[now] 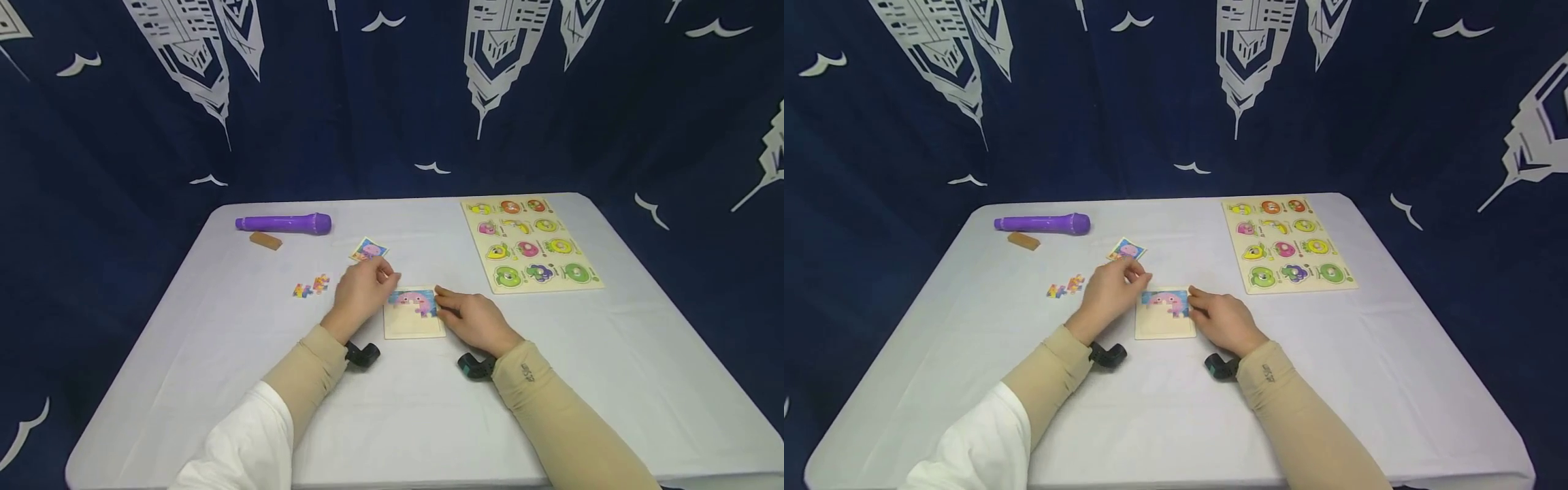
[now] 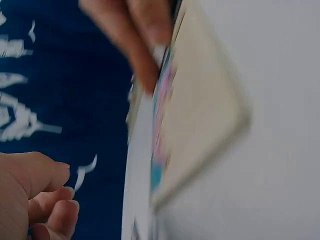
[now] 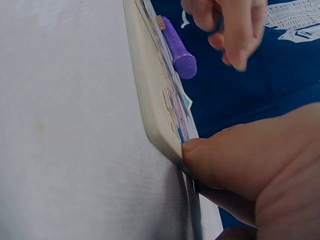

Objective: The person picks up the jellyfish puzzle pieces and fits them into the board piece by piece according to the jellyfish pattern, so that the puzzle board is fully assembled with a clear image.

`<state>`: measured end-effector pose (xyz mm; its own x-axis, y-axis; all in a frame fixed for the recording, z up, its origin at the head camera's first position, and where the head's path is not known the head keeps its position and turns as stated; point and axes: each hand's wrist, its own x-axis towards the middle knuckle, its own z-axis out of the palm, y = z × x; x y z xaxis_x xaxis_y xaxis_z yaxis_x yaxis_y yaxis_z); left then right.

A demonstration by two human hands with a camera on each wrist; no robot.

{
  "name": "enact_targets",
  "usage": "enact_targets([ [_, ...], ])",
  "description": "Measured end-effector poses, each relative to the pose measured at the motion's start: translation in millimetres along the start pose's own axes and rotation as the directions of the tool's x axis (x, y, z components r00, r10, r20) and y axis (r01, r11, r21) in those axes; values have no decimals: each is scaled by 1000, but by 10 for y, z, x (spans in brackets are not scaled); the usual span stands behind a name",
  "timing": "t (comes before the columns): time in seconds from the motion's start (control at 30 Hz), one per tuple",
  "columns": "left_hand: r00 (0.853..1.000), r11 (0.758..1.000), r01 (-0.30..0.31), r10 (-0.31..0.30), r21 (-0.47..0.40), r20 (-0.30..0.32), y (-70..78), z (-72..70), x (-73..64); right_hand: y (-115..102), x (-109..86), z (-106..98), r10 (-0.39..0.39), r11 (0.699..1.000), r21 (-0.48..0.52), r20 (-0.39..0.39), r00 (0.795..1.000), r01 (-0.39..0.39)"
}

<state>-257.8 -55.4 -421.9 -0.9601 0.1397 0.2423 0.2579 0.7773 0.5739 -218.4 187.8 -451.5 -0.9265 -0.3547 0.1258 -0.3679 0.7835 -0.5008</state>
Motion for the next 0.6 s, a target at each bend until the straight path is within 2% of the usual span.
enact_targets([
  [0.1,995,995,97,-97,7,-28,-247,-235,8,-2,-2,-8,4,1000,9,3,1000,-4],
  [0.17,986,986,166,-165,29,-25,-423,-365,-21,-17,10,0,2,1000,11,6,1000,-2],
  [0.23,974,974,224,-224,44,-11,-564,-437,-62,-25,17,-6,0,1000,6,6,1000,0],
  [0.37,959,959,280,-282,43,29,-703,-422,-122,-19,14,-27,-3,1000,-11,-11,1000,3],
  [0.47,959,960,274,-277,63,53,-729,-349,-139,-9,12,-27,-5,1000,-8,-12,1000,5],
  [0.6,960,955,273,-279,112,38,-738,-285,-149,0,9,-2,-2,1000,2,-1,1000,2],
])
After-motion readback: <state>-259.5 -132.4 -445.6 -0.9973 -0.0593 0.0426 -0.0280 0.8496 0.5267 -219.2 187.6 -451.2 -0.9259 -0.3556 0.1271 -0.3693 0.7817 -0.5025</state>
